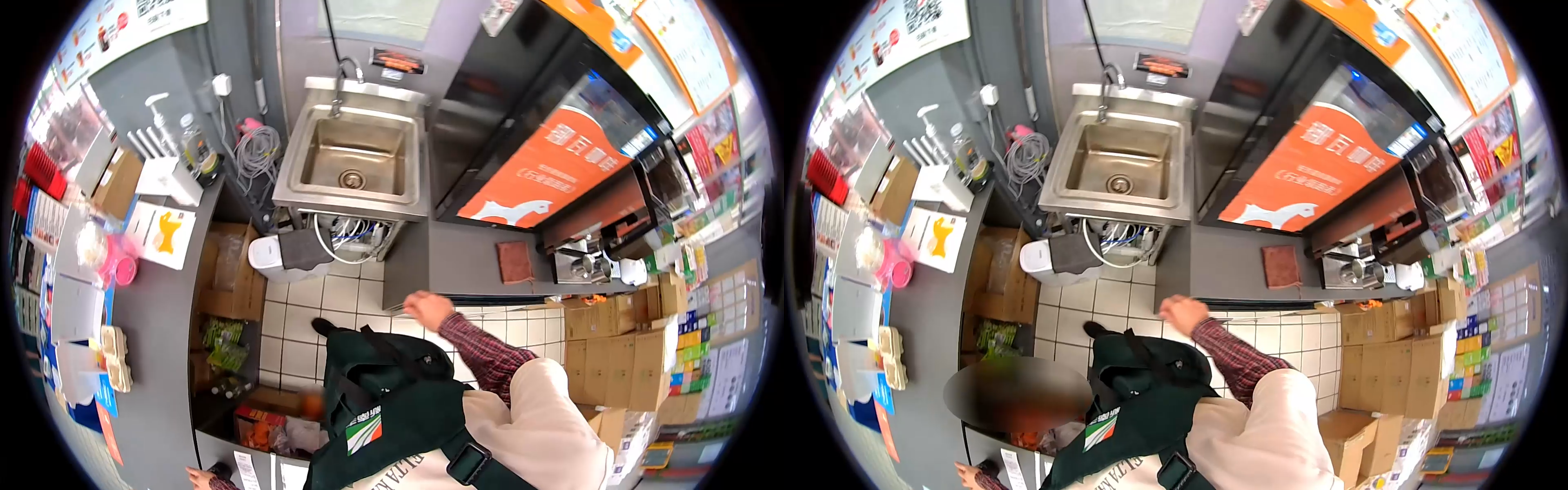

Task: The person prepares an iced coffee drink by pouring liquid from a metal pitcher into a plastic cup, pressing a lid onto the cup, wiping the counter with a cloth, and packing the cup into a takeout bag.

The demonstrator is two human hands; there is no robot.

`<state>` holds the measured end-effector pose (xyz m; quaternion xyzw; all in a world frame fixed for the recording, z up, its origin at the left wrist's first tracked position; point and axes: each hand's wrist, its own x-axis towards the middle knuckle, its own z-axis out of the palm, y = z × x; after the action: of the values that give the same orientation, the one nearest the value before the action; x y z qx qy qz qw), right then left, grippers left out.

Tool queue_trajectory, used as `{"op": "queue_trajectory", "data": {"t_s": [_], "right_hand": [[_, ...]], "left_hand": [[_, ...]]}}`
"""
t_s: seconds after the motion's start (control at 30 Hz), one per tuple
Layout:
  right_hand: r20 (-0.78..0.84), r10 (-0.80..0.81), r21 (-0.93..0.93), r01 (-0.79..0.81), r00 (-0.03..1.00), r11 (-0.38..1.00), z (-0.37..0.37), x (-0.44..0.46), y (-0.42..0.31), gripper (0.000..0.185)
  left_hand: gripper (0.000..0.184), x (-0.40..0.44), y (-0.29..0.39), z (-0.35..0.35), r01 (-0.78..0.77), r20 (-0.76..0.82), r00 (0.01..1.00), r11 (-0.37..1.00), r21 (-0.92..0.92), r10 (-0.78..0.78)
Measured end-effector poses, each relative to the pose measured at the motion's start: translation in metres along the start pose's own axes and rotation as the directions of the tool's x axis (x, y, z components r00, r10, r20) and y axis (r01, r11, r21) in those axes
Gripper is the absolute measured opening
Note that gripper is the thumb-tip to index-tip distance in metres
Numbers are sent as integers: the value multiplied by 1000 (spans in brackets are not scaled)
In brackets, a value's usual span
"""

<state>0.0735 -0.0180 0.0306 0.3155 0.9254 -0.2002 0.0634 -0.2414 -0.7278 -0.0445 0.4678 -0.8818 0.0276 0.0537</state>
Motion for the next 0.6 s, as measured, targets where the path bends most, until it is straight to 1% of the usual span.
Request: {"op": "queue_trajectory", "data": {"t_s": [0.03,0.1,0.13,0.17,0.2,0.23,0.27,0.3,0.33,0.4,0.43,0.5,0.53,0.57,0.6], "right_hand": [[-24,156,-4,-156,988,988,-12,-9,21,22],[-129,301,7,-302,945,953,-11,-21,88,23],[-170,356,94,-344,919,934,-10,-28,123,24],[-122,482,115,-470,867,875,-19,-35,146,29],[-142,536,107,-525,832,844,-13,-39,182,35],[-125,595,52,-594,794,803,-27,-47,194,41],[-149,669,95,-663,728,743,-36,-52,207,46],[-141,711,107,-704,688,702,-39,-54,227,53],[-139,707,110,-699,693,707,-40,-58,244,53],[-198,762,123,-756,616,643,-44,-57,268,62],[-185,771,147,-758,610,635,-49,-53,275,65],[-167,758,151,-743,631,652,-50,-47,289,74],[-225,730,129,-722,646,679,-44,-44,297,79],[-230,697,104,-695,680,712,-36,-40,312,83],[-185,715,114,-708,674,697,-37,-35,311,85]], "left_hand": [[55,3,1,1,-36,-5,999,999,9,36],[51,7,-6,2,-101,-14,995,994,43,102],[51,9,-11,2,-109,-11,994,993,43,109],[48,17,-15,7,-205,14,978,937,284,210],[45,25,-17,13,-286,59,953,817,501,298],[47,33,-21,23,-265,-45,920,703,660,390],[47,36,-23,23,-264,-48,921,708,655,387],[50,39,-25,21,-345,-86,893,796,498,441],[50,41,-31,16,-356,-113,892,834,421,437],[51,40,-42,3,-389,-110,897,883,263,428],[52,37,-48,-6,-415,-103,894,892,181,436],[54,34,-54,-21,-488,-56,872,873,-1,487],[55,38,-59,-19,-523,11,850,846,-108,527],[53,33,-63,-18,-536,105,792,768,-350,601],[54,35,-67,-13,-257,337,748,718,-647,571]]}}
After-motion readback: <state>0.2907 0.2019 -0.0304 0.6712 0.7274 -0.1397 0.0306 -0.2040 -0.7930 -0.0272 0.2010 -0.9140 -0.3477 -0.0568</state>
